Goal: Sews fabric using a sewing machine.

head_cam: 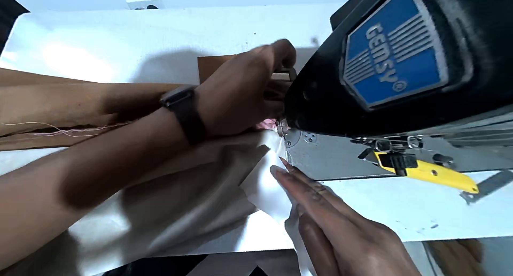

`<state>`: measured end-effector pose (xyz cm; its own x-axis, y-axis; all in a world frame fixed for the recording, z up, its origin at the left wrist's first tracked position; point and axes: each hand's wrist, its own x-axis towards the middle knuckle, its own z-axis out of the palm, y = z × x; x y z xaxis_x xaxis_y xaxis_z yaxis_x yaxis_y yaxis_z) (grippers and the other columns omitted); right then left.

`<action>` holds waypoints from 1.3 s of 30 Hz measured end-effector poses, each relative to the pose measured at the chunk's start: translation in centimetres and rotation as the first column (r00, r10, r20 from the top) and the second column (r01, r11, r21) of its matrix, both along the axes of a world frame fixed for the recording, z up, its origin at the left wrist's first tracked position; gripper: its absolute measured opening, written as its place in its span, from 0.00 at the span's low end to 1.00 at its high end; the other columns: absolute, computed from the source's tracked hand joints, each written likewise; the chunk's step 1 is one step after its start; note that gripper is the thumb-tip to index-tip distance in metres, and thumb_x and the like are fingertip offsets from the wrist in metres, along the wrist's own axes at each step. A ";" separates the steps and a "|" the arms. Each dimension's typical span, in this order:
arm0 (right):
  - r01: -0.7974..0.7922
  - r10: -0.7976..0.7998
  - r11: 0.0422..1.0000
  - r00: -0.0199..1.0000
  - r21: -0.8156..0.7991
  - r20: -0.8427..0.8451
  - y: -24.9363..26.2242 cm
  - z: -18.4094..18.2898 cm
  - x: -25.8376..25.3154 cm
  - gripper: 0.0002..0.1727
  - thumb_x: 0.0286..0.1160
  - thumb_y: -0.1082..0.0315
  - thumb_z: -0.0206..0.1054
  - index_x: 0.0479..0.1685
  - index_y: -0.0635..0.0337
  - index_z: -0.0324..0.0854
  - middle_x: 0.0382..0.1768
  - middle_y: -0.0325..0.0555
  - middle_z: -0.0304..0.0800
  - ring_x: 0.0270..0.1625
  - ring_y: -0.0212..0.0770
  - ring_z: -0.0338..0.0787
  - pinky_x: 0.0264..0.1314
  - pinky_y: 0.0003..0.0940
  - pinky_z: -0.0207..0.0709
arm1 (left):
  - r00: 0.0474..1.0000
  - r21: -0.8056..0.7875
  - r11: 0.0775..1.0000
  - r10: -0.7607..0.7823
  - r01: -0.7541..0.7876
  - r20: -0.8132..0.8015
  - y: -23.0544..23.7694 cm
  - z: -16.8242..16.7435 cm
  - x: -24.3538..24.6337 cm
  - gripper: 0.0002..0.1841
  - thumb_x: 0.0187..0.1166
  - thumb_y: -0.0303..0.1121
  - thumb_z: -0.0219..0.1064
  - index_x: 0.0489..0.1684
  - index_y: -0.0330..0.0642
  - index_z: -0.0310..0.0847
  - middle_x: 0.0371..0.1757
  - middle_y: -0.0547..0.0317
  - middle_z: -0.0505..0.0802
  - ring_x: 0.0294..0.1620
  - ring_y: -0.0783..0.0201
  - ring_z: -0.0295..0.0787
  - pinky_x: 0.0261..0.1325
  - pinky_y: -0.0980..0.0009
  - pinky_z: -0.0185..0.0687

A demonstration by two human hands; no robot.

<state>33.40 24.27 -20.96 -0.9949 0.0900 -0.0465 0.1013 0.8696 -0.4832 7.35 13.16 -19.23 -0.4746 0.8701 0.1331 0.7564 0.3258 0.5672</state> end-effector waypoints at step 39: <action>0.185 -0.180 0.980 0.981 -0.067 0.076 -1.9 -0.6 -3.1 0.31 0.86 0.51 0.62 0.84 0.58 0.74 0.50 0.45 0.96 0.40 0.37 0.94 0.37 0.38 0.89 | 0.950 0.123 0.979 -0.120 0.160 -0.288 0.5 -11.3 -4.1 0.16 0.61 0.73 0.68 0.37 0.84 0.88 0.63 0.94 0.83 0.67 0.77 0.72 0.66 0.55 0.70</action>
